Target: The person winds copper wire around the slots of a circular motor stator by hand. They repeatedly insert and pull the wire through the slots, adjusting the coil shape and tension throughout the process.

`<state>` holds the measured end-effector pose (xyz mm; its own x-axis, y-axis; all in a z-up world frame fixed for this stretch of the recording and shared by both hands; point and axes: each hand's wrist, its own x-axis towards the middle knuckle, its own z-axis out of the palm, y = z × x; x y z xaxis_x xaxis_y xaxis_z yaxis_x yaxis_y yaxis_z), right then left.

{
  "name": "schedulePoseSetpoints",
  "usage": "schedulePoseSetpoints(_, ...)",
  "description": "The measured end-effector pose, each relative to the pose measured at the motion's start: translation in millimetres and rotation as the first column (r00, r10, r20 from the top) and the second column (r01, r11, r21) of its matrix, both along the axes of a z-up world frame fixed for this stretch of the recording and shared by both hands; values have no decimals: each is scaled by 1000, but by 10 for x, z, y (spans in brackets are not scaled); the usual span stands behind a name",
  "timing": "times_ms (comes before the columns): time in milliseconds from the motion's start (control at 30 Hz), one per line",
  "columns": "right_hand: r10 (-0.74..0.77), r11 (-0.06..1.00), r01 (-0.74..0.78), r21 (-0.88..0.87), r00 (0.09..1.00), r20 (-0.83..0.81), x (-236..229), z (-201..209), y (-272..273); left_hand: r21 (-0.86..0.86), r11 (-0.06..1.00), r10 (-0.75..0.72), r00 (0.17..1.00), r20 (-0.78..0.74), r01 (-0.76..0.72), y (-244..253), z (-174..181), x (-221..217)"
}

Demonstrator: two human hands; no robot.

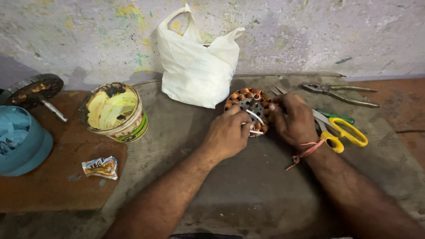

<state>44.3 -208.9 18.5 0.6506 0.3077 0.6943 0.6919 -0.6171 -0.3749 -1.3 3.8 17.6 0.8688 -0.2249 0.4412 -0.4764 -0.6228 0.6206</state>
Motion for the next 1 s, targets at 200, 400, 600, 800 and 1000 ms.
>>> schedulePoseSetpoints(200,-21,1000,21,-8,1000,-15,24,-15,-9,-45,999,-18,1000,23,19,-4,-39,51)
schedulePoseSetpoints(400,-23,999,23,-25,1000,-14,16,0,-7,-69,998,-15,1000,-20,13,-8,-31,46)
schedulePoseSetpoints(600,-73,997,72,-21,995,-71,20,-18,-6,-45,999,12,999,-50,-14,-38,-20,46)
schedulePoseSetpoints(800,-27,999,28,36,999,-45,27,-13,-44,-34,999,-4,999,37,5,-24,-36,36)
schedulePoseSetpoints(1000,54,998,-52,46,998,-42,-105,94,-19,-60,995,-80,996,49,83,63,-49,71)
